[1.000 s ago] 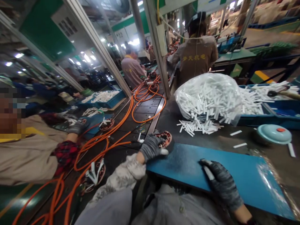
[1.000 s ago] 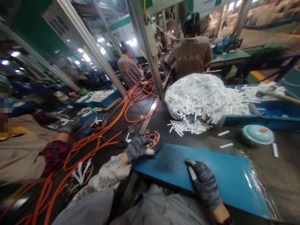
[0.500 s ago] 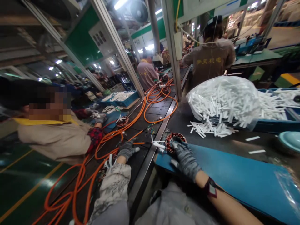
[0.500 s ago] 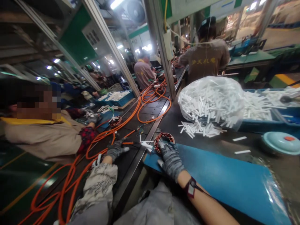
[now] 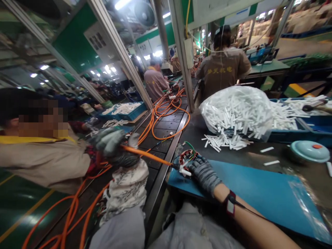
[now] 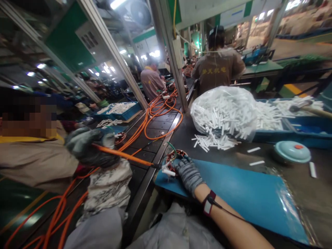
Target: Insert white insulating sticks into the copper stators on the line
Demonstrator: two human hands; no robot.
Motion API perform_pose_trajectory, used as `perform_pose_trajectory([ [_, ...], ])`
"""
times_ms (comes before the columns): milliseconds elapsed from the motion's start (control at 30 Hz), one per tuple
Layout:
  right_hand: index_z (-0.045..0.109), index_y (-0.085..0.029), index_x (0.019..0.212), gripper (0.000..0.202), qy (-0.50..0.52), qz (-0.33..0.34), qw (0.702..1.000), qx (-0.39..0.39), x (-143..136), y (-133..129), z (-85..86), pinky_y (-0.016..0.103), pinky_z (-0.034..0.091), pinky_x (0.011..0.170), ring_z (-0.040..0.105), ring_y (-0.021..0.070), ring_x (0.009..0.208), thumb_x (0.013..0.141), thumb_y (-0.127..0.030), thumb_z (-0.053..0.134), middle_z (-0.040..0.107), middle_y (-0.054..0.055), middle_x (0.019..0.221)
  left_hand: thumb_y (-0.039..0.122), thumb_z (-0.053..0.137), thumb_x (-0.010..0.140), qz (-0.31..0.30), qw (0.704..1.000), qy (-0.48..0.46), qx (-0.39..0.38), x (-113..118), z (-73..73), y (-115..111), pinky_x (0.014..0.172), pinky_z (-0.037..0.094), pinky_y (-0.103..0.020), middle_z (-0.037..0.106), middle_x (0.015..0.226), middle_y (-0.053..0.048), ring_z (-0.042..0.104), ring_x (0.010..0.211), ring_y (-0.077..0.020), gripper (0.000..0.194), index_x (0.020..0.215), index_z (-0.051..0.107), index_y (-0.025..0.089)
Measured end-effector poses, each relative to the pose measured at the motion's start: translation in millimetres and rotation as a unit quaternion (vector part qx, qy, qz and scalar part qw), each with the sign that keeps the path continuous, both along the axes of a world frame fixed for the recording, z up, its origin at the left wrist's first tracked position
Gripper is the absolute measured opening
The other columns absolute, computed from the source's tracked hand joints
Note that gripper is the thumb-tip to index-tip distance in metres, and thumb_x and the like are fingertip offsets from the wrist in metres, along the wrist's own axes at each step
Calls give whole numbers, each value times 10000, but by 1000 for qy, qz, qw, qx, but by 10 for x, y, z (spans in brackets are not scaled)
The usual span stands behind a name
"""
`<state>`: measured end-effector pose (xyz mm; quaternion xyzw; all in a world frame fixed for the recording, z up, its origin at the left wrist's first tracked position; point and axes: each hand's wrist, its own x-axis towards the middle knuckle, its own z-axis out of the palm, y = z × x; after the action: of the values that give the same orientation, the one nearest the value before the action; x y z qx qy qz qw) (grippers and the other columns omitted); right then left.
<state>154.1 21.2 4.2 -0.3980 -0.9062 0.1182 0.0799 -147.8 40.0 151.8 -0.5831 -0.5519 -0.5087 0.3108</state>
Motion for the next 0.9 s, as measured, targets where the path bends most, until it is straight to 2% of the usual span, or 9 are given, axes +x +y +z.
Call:
perform_pose_trajectory([
  [67, 715, -258, 1288, 364, 25, 49, 998, 23, 230, 110, 11, 513, 375, 1187, 598, 272, 1265, 982, -189, 530, 715, 118, 1278, 400, 704, 853, -64, 994, 82, 32, 162, 20, 175, 1129, 360, -591, 627, 1003, -54, 535, 1212, -300, 247, 1016, 598, 247],
  [133, 696, -258, 1327, 391, 62, 30, 997, 47, 470, 210, 36, 552, 357, 1194, 555, 293, 1321, 954, -218, 587, 666, 134, 1372, 300, 729, 852, -169, 968, 174, -65, 390, -85, 375, 1144, 332, -609, 677, 1065, -55, 581, 1185, -295, 258, 1088, 645, 240],
  [233, 686, -256, 1344, 422, 113, -20, 992, 57, 789, 256, 38, 562, 389, 1172, 528, 315, 1347, 927, -241, 626, 635, 140, 1416, 284, 703, 911, -316, 880, 241, -259, 779, -450, 607, 1152, 378, -526, 726, 1079, -23, 671, 1067, -222, 183, 1090, 698, 247],
  [367, 663, -223, 1357, 421, 245, -138, 959, 34, 1077, 34, -107, 536, 510, 1057, 629, 315, 1206, 946, -303, 610, 670, 151, 1339, 320, 731, 901, -442, 788, 252, -347, 1136, -813, 589, 1052, 515, -383, 736, 1185, -42, 692, 1121, -194, 364, 1246, 664, 223],
  [433, 630, -240, 1386, 457, 320, -189, 928, -9, 1140, -125, -196, 516, 552, 1006, 673, 296, 1131, 949, -376, 637, 709, 120, 1264, 304, 649, 947, -501, 769, 174, -357, 1237, -787, 479, 1073, 513, -432, 691, 1290, -104, 652, 1223, -234, 381, 1312, 624, 195],
  [533, 629, -302, 1385, 433, 376, -187, 906, -56, 1139, -267, -244, 487, 560, 1008, 692, 270, 1119, 968, -420, 631, 728, 73, 1258, 288, 529, 1009, -588, 710, 88, -377, 1445, -630, 316, 1060, 529, -424, 663, 1335, -124, 640, 1248, -235, 327, 1310, 628, 205],
  [600, 633, -332, 1387, 394, 388, -153, 907, -58, 1110, -278, -205, 483, 535, 1054, 678, 261, 1171, 1001, -398, 585, 715, 54, 1312, 335, 528, 1019, -566, 696, 158, -414, 1653, -558, 254, 1033, 537, -410, 685, 1294, -129, 664, 1195, -240, 321, 1269, 663, 185],
  [767, 507, -371, 1511, 480, 402, -65, 909, -83, 1085, -209, -79, 483, 459, 1162, 579, 250, 1351, 1032, -379, 538, 607, 21, 1490, 494, 581, 983, -311, 679, 380, -546, 2069, -519, 227, 898, 525, -430, 743, 1052, -104, 693, 984, -283, 396, 1151, 739, 173],
  [900, 558, -351, 1473, 440, 423, -42, 901, -86, 1094, -152, -148, 498, 418, 1193, 564, 245, 1366, 1040, -417, 518, 623, 31, 1472, 453, 545, 1009, -264, 696, 414, -524, 2061, -464, 205, 922, 482, -437, 729, 1028, -107, 654, 1035, -294, 349, 1086, 765, 195],
])
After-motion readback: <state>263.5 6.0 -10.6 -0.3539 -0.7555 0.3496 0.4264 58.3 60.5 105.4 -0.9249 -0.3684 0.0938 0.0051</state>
